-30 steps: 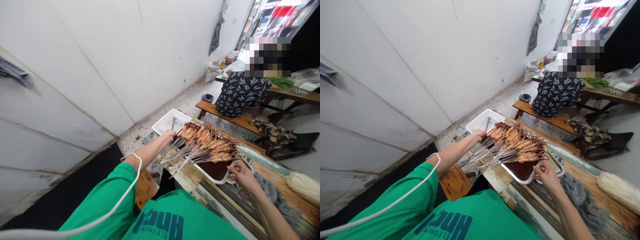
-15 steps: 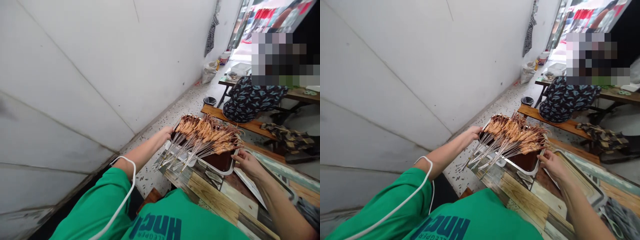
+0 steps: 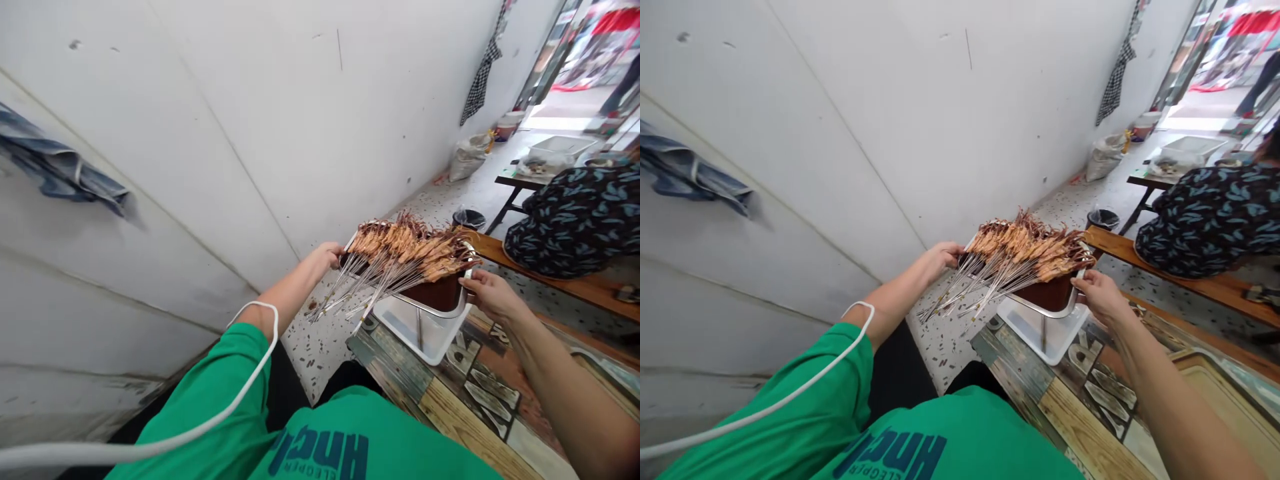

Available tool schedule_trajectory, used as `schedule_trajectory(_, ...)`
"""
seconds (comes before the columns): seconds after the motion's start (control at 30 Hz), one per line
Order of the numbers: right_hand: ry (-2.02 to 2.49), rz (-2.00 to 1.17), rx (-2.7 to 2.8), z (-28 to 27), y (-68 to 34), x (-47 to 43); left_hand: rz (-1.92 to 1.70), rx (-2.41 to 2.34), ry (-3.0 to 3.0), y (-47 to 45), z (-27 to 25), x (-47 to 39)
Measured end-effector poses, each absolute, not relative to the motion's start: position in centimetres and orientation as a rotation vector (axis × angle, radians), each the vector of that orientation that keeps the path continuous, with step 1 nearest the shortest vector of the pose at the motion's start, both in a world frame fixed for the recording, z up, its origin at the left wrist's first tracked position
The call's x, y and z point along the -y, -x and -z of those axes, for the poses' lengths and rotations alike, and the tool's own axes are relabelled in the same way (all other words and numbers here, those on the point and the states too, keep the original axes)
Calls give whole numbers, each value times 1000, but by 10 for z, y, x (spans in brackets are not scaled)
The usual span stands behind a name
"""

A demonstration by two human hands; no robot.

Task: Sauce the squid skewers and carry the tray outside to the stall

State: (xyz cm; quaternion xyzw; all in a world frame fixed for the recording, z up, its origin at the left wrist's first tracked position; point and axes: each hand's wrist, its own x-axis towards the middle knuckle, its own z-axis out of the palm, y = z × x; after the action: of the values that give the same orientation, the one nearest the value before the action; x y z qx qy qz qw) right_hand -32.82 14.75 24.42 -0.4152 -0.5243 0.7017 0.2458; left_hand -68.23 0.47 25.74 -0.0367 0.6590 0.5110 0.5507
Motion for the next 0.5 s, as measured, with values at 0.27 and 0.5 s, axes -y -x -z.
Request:
schedule_trajectory(0.27, 1204, -1798, 1393, -241, 445, -125, -1187, -1478, 150, 792, -255, 21)
schedule_trajectory(0.5, 1292, -1548, 1279, -213, 584, -112, -1294, -1425, 189, 909, -246, 30)
